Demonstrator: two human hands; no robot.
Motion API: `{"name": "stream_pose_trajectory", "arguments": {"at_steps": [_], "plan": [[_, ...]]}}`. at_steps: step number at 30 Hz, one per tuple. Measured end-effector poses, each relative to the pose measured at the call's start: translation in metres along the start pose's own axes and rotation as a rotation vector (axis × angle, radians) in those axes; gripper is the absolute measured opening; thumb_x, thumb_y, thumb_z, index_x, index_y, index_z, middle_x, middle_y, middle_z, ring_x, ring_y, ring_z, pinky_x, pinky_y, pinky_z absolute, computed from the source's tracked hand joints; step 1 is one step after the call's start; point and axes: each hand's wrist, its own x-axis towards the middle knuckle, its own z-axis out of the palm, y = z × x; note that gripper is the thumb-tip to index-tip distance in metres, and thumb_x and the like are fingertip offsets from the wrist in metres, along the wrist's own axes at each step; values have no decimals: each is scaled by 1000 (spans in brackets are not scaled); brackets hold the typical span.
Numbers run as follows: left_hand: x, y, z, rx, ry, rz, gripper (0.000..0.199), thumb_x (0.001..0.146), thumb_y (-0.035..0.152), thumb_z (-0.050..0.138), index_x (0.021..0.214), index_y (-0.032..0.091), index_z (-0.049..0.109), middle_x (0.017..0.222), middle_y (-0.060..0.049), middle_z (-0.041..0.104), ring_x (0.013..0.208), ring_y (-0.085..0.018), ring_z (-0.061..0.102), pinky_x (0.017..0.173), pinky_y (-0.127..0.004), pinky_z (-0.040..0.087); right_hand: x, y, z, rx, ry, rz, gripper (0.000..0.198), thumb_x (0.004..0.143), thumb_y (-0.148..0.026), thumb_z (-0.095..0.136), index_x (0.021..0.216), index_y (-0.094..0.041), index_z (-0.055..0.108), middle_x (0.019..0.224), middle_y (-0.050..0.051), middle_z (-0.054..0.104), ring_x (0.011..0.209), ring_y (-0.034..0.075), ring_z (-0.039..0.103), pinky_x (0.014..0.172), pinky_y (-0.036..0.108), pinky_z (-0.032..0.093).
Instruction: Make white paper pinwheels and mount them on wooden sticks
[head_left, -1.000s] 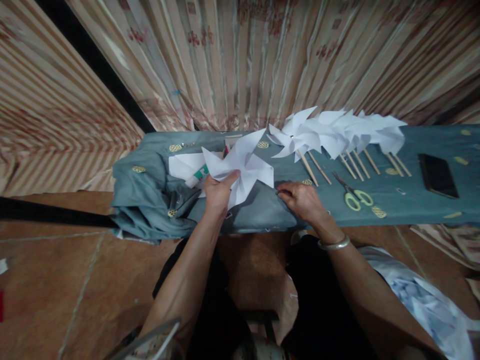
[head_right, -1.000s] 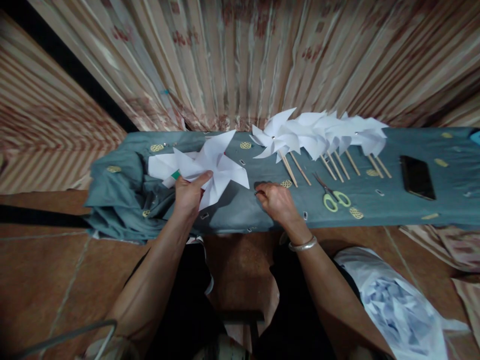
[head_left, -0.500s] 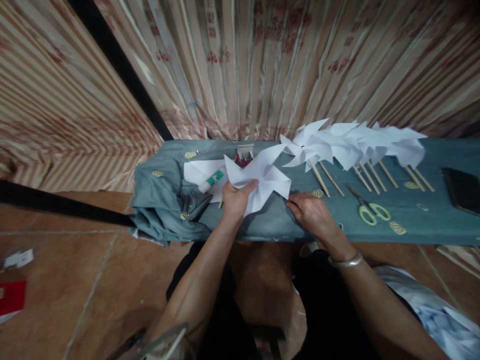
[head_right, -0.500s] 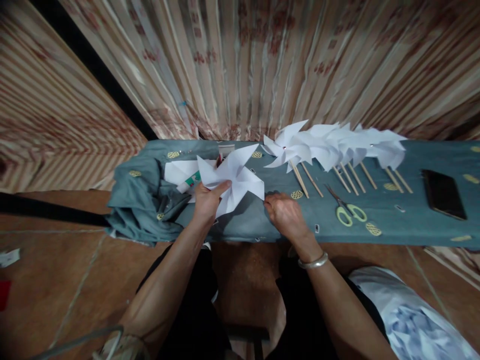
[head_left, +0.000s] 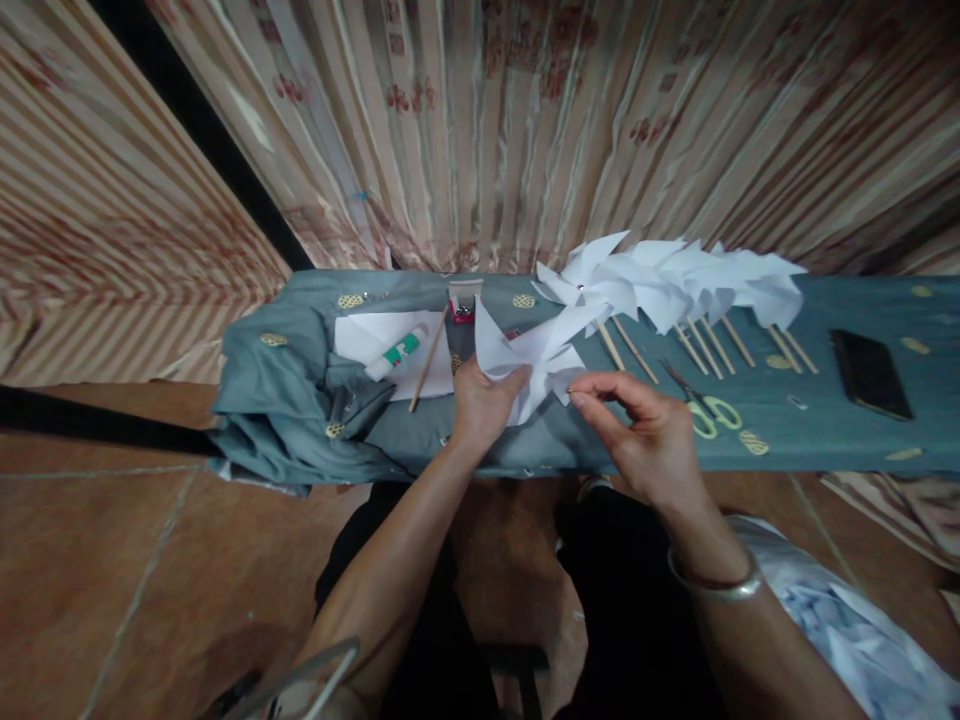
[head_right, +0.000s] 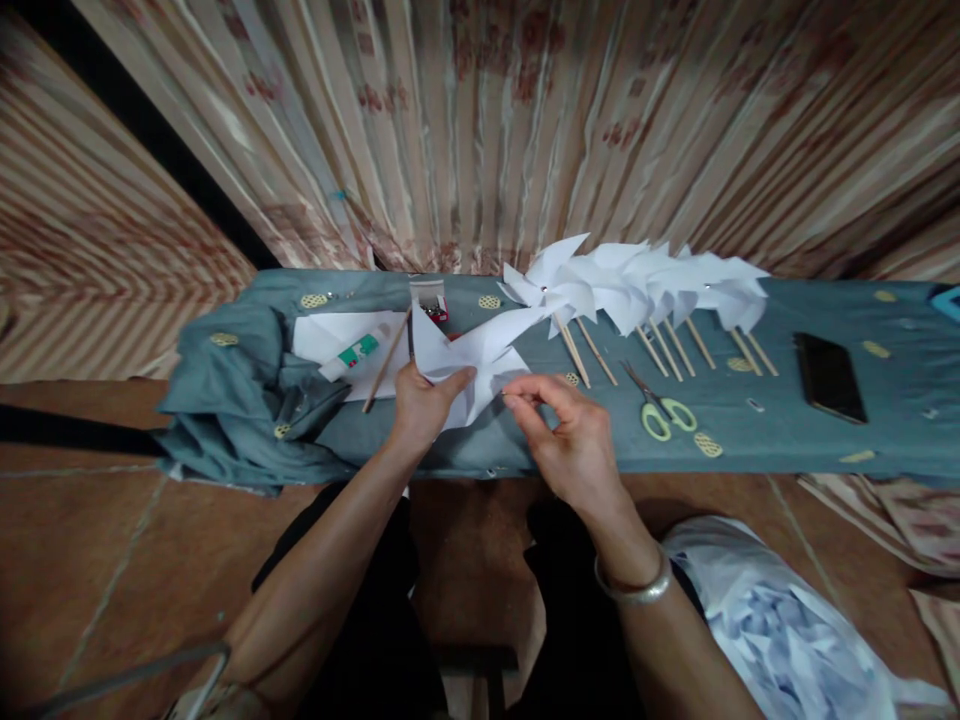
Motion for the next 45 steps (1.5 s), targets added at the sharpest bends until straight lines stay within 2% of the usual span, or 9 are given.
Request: {"name": "stream_pose_trajectory", "arguments": {"at_steps": [2,4,6,8,12,15,24,32,45], "plan": [[-1,0,2,36,-11,10,32,63,17,74,95,13,72,97,-8,76,88,-22,71,81,-31,54,3,2,3,-61,39,-75,9,87,-28,61,87,-24,69,97,4,71,95,21,65,89,39,50],[-2,-2,3,70,-21,20,31,65,17,73,95,12,71,99,-9,76,90,-22,71,83,-33,55,5,6,6,-98,74,-116,8,86,-29,62,85,-24,69,119,5,65,112,24,60,99,45,45],[-3,-3,4,99,-29,30,31,66,18,73,96,12,71,101,-10,75,92,-24,71,84,-35,54,8,11,9,-108,95,-121,9,84,-31,64,82,-24,69,140,4,51,128,27,49,107,49,39],[-4,-5,5,123,-42,41,33,68,19,73,100,11,71,103,-11,75,94,-24,70,85,-36,54,9,15,12,-103,100,-112,10,84,-31,64,81,-24,69,148,2,43,139,28,37,113,52,30],[-7,-6,8,146,-81,55,37,69,18,73,105,13,69,103,-10,75,94,-23,70,86,-34,54,9,22,17,-97,93,-87,10,84,-31,64,80,-24,70,151,0,40,146,28,24,118,55,18],[-8,-7,9,151,-96,55,35,69,17,73,104,14,69,103,-8,75,93,-21,71,84,-31,54,10,24,17,-98,96,-73,9,83,-32,65,80,-25,70,152,-1,39,147,29,20,118,56,16],[-11,-8,10,92,-77,39,29,65,17,76,94,15,72,98,-7,76,90,-23,71,80,-30,54,12,29,15,-67,48,-38,10,82,-33,65,78,-25,70,149,0,43,145,28,25,117,54,22],[-12,-7,10,99,-100,51,31,67,17,74,99,15,71,98,-6,76,89,-22,71,80,-30,54,12,30,16,-24,29,-6,9,81,-32,66,78,-24,70,148,2,45,145,27,27,119,52,17],[-14,-4,10,97,-94,29,28,66,15,75,94,15,72,95,-7,76,84,-21,71,78,-29,54,12,31,17,19,27,-1,11,81,-34,66,79,-24,69,146,3,47,142,27,32,117,53,21]]}}
